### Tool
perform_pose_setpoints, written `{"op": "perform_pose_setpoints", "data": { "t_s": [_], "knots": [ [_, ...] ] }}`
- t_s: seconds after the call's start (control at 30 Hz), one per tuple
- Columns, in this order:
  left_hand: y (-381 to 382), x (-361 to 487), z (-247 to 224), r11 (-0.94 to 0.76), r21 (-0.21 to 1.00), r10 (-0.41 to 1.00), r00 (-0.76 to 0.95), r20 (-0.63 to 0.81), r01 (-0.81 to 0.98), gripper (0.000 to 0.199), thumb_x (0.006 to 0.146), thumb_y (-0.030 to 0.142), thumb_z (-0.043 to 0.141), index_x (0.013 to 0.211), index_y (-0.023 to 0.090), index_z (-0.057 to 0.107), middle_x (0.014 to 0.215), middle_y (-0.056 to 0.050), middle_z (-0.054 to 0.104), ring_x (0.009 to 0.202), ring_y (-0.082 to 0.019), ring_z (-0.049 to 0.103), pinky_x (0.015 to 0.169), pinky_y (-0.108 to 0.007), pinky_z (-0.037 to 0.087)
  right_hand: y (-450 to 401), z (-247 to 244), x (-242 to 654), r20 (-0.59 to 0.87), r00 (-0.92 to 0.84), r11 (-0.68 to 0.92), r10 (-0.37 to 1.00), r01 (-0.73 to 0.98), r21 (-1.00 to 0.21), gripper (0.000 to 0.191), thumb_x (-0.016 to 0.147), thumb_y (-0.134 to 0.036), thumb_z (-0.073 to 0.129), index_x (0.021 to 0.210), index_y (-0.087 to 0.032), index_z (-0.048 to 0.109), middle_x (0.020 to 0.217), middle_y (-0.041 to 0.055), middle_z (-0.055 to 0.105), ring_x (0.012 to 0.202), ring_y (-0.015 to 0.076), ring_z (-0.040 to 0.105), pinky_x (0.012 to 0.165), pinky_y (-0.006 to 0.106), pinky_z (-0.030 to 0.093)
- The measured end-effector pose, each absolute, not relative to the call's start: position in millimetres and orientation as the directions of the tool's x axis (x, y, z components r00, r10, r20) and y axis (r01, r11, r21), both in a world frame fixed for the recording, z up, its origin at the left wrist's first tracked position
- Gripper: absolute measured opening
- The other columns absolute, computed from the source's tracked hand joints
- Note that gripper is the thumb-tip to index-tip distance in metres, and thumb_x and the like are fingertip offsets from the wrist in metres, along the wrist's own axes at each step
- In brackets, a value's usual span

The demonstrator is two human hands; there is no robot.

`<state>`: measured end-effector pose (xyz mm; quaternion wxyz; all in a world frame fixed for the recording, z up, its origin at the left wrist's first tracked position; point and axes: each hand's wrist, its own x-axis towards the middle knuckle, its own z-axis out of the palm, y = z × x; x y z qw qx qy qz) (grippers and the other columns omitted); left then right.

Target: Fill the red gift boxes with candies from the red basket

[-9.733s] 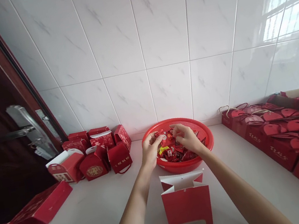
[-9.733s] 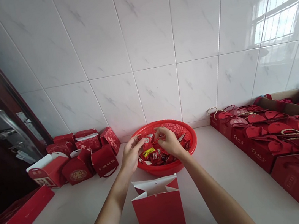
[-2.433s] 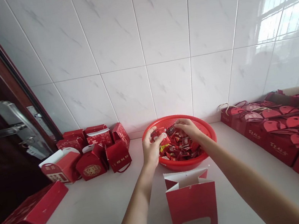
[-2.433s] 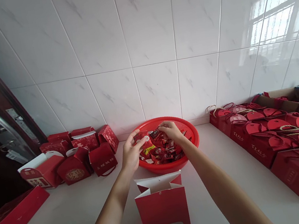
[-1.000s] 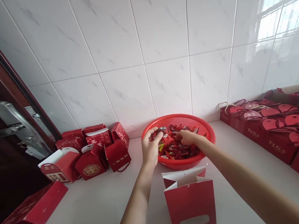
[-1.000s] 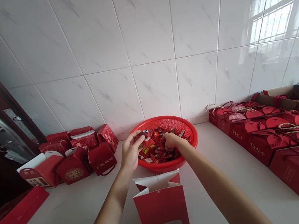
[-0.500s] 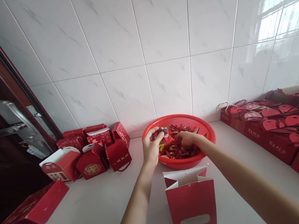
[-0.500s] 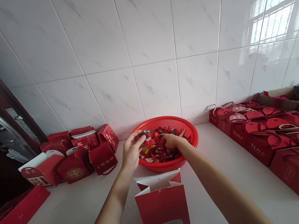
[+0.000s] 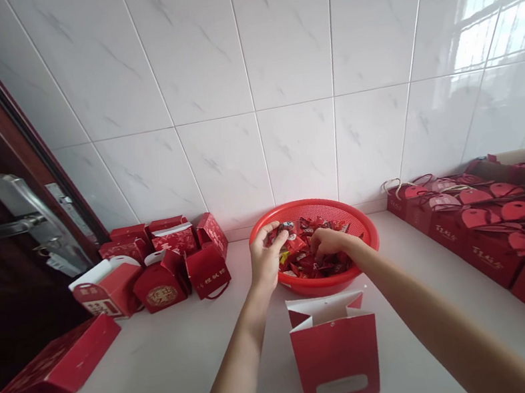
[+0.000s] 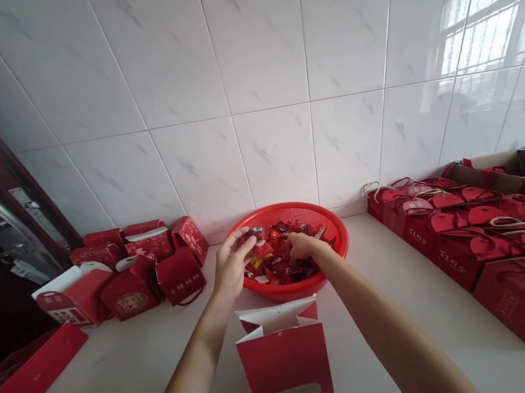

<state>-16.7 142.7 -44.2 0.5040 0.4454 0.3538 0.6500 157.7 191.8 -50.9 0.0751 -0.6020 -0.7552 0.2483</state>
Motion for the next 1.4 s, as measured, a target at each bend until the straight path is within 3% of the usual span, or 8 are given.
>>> {"op": "perform_pose_setpoints", "data": {
  "t_s": [0.23,0.37,0.5,0.67,0.83,1.03,1.23,1.4],
  "knots": [
    [146,-18,-48,-0.251,0.918,0.968,-0.102,0.231,-0.308,0.042,0.055,0.032,0.085,0.091,0.017,0.068,0.091,-0.003,0.07,0.08,-0.017,0.067,0.077,-0.03,0.054,192,-53,158,-0.236,-0.243,0.115,0.941,0.884,-0.453,0.014,0.061,-0.008,0.069,0.07,-0.019,0.07,0.077,0.0037,0.071,0.071,0.0204,0.064,0.063,0.027,0.045],
    [149,-19,-52,-0.271,0.922,0.962,-0.104,0.252,-0.276,0.048,0.057,0.033,0.084,0.1,0.018,0.068,0.102,-0.005,0.07,0.087,-0.019,0.068,0.081,-0.033,0.054,191,-55,159,-0.161,-0.248,0.131,0.955,0.844,-0.52,0.009,0.064,-0.012,0.072,0.063,-0.018,0.066,0.067,0.0029,0.067,0.067,0.0196,0.062,0.062,0.027,0.044],
    [151,-19,-55,-0.311,0.915,0.95,-0.112,0.292,-0.258,0.054,0.059,0.029,0.083,0.11,0.02,0.067,0.114,-0.007,0.068,0.104,-0.024,0.065,0.092,-0.037,0.052,193,-55,159,0.036,-0.233,0.198,0.972,0.725,-0.66,0.011,0.079,-0.02,0.065,0.068,-0.018,0.063,0.072,0.003,0.068,0.069,0.0167,0.062,0.064,0.025,0.045],
    [151,-19,-55,-0.345,0.909,0.938,-0.119,0.325,-0.233,0.055,0.063,0.026,0.082,0.115,0.021,0.066,0.118,-0.007,0.067,0.11,-0.025,0.063,0.095,-0.037,0.051,193,-49,155,0.252,-0.11,0.271,0.962,0.522,-0.808,0.016,0.089,-0.029,0.055,0.084,-0.016,0.062,0.085,0.0056,0.07,0.081,0.0171,0.065,0.071,0.025,0.05],
    [151,-20,-55,-0.346,0.909,0.937,-0.14,0.321,-0.234,0.056,0.063,0.025,0.082,0.117,0.021,0.065,0.125,-0.008,0.065,0.114,-0.024,0.062,0.097,-0.034,0.049,182,-42,153,0.3,-0.086,0.311,0.95,0.319,-0.895,0.026,0.092,-0.039,0.05,0.095,-0.015,0.059,0.096,0.0082,0.07,0.088,0.0174,0.066,0.074,0.025,0.053],
    [151,-21,-55,-0.309,0.918,0.949,-0.137,0.283,-0.25,0.058,0.064,0.028,0.082,0.118,0.02,0.063,0.118,-0.008,0.067,0.107,-0.023,0.065,0.094,-0.035,0.05,172,-35,152,0.279,-0.099,0.291,0.955,0.153,-0.944,0.03,0.085,-0.045,0.057,0.089,-0.015,0.06,0.097,0.0082,0.07,0.093,0.019,0.065,0.078,0.026,0.053],
    [150,-21,-55,-0.305,0.916,0.95,-0.144,0.276,-0.261,0.056,0.066,0.03,0.081,0.118,0.021,0.062,0.121,-0.008,0.066,0.1,-0.02,0.066,0.089,-0.033,0.052,170,-30,151,0.266,-0.063,0.269,0.962,0.406,-0.874,0.03,0.087,-0.038,0.045,0.096,-0.014,0.062,0.099,0.0082,0.07,0.091,0.0189,0.065,0.077,0.025,0.05],
    [152,-21,-55,-0.302,0.92,0.95,-0.154,0.27,-0.251,0.055,0.064,0.032,0.081,0.115,0.021,0.064,0.117,-0.007,0.066,0.093,-0.019,0.068,0.084,-0.031,0.053,175,-36,152,0.143,-0.052,0.14,0.988,0.679,-0.721,0.022,0.083,-0.026,0.046,0.072,-0.016,0.063,0.074,0.0057,0.068,0.077,0.0198,0.063,0.066,0.025,0.044]
  ]
}}
